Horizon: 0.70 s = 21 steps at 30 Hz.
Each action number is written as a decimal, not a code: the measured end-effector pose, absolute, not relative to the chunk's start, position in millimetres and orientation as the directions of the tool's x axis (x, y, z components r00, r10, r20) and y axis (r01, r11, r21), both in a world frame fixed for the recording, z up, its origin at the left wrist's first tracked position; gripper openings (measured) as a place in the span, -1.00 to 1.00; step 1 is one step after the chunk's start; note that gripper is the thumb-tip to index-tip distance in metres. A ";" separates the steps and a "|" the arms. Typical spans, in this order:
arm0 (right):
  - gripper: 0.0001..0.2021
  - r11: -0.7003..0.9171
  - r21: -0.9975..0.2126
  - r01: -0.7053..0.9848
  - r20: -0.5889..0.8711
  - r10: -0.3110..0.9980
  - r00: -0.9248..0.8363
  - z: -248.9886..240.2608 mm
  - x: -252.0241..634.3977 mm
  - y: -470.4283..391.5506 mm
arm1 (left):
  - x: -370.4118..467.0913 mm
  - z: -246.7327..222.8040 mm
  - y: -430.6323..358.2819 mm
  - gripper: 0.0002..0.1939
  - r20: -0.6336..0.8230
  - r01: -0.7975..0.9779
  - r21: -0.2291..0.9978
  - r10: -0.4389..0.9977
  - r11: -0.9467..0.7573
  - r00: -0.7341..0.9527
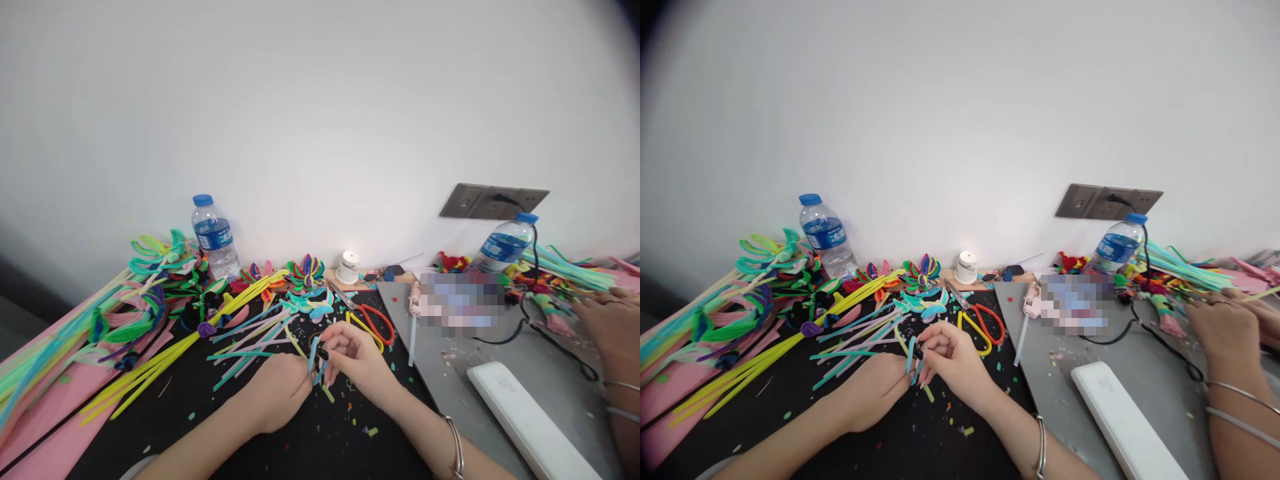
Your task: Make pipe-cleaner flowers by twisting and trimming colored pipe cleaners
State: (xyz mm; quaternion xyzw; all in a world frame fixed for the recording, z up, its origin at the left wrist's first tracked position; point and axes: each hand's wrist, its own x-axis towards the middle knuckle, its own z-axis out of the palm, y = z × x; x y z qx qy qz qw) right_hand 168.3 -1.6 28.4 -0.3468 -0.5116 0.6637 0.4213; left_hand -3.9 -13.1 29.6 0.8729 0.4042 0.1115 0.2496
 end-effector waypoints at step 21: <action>-0.71 -0.092 -0.950 -0.297 -0.053 0.989 -0.138 19.2 178.8 13.3 | -8.7 20.8 -6.1 -0.75 0.202 0.589 0.550 0.779 -0.592 0.594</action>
